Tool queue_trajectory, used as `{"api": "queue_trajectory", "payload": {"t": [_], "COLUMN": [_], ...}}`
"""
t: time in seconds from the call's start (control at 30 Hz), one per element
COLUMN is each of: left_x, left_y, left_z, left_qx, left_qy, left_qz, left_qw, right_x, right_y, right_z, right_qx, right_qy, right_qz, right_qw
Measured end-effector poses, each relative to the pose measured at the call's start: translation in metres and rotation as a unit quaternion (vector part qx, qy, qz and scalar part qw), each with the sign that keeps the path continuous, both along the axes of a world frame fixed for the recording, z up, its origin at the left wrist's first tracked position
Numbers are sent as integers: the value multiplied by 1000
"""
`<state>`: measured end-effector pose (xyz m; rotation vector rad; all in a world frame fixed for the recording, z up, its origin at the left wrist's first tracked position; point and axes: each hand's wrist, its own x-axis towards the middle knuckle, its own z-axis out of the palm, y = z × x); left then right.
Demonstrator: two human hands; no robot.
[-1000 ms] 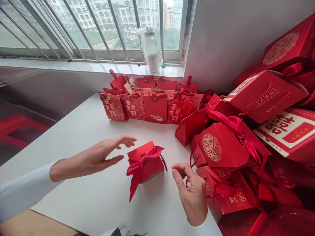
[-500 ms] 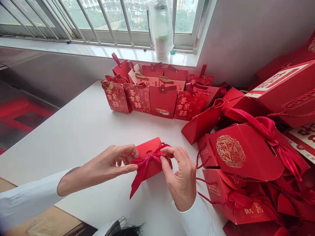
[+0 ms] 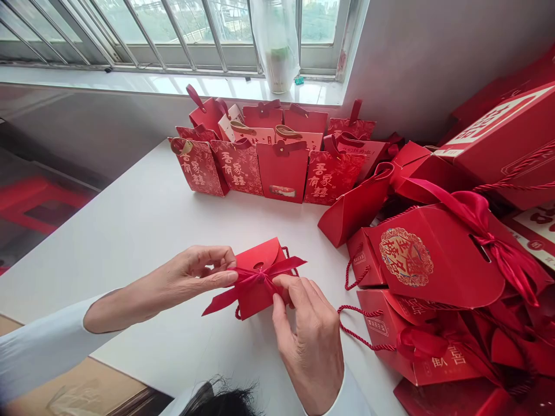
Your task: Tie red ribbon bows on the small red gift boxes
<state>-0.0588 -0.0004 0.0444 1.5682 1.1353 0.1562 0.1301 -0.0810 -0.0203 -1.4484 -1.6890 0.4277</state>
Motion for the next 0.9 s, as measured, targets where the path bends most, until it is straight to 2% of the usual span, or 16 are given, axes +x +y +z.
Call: {"api": "queue_trajectory", "payload": {"t": [0.13, 0.33, 0.5, 0.67, 0.8, 0.9], "left_x": [1, 5, 7, 7, 6, 8], "left_y": [2, 7, 9, 7, 3, 3], "left_z": [-4, -4, 0, -4, -9, -9], "left_qx": [-17, 10, 55, 141, 222, 240], "left_qy": [-25, -25, 8, 67, 109, 117], "left_qz": [13, 22, 17, -24, -47, -45], "left_qw": [999, 999, 998, 987, 968, 963], "right_x": [-1, -3, -3, -2, -3, -4], "right_y": [-3, -2, -3, -5, -6, -5], "right_z": [-3, -9, -7, -6, -7, -8], "right_qx": [11, 46, 38, 14, 24, 56], "right_qy": [-17, -42, -35, -42, -52, -72], "right_qz": [18, 38, 27, 9, 34, 54], "right_qw": [1000, 997, 998, 999, 998, 994]}}
